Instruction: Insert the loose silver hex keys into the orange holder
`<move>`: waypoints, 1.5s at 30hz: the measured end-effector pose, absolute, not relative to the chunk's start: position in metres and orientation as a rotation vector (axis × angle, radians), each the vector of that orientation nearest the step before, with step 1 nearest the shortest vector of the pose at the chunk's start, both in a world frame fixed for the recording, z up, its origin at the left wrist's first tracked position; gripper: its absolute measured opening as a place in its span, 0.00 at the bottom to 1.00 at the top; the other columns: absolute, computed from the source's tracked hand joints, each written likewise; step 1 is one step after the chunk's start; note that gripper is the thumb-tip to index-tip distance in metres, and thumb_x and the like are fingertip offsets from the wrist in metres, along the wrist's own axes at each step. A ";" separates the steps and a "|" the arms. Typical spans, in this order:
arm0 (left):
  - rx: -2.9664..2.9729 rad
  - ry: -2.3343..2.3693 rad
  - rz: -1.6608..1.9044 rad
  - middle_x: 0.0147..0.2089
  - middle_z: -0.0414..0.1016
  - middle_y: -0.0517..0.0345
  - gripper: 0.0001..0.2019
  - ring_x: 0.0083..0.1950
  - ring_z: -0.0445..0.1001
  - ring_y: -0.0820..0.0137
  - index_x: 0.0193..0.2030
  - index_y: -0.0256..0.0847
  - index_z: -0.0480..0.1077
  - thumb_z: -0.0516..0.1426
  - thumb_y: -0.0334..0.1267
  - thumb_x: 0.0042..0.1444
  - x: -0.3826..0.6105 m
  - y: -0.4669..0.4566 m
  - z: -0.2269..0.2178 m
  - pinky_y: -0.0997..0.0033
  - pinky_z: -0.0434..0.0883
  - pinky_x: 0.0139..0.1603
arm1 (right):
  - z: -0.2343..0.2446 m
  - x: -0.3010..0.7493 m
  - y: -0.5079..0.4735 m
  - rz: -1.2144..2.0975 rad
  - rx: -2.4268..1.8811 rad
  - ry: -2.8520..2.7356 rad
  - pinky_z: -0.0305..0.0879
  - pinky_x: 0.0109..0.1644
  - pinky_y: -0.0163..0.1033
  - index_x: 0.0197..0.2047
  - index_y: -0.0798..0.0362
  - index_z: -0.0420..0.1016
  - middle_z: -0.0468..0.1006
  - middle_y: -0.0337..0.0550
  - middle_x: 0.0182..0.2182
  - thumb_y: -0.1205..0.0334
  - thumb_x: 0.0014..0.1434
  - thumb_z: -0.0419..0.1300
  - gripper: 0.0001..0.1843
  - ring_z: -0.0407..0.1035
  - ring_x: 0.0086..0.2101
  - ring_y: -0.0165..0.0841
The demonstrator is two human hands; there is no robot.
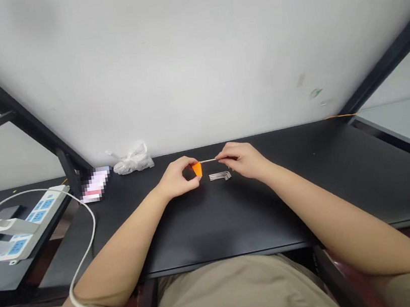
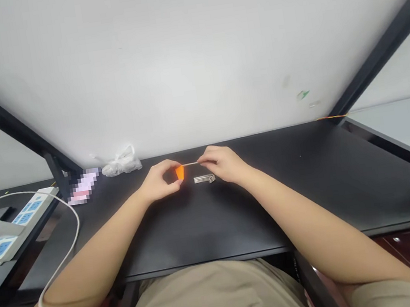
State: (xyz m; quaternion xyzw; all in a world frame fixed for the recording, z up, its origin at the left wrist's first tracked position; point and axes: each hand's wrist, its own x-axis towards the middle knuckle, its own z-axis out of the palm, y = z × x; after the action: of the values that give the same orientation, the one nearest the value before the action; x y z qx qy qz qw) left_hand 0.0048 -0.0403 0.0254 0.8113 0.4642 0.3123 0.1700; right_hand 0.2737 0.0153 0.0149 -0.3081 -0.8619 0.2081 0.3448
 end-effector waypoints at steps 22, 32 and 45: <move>2.156 1.163 0.907 0.58 0.76 0.52 0.25 0.59 0.76 0.62 0.59 0.44 0.67 0.64 0.39 0.54 0.023 -0.051 0.021 0.59 0.72 0.64 | 0.004 0.255 0.006 0.419 -0.660 -2.391 0.71 0.51 0.47 0.51 0.47 0.80 0.79 0.47 0.47 0.68 0.67 0.53 0.17 0.73 0.46 0.38; 2.199 1.293 0.826 0.48 0.80 0.55 0.23 0.47 0.78 0.63 0.55 0.46 0.76 0.67 0.48 0.53 0.028 -0.050 0.020 0.63 0.74 0.51 | -0.002 0.252 0.007 0.308 -0.639 -2.413 0.71 0.47 0.43 0.51 0.47 0.80 0.79 0.47 0.45 0.67 0.69 0.52 0.16 0.74 0.43 0.36; 2.303 1.485 0.864 0.48 0.78 0.56 0.27 0.48 0.76 0.62 0.57 0.45 0.73 0.68 0.51 0.53 0.011 -0.032 -0.001 0.61 0.73 0.52 | -0.004 0.280 0.037 0.414 -0.950 -2.585 0.66 0.40 0.39 0.38 0.49 0.79 0.78 0.41 0.36 0.65 0.60 0.61 0.05 0.70 0.35 0.34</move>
State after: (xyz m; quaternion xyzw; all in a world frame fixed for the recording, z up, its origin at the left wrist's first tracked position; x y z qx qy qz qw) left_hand 0.0109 -0.0317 -0.0009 0.7943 0.5123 0.2981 0.1335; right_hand 0.2800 0.0368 -0.0045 -0.3359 -0.9134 0.1462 0.1775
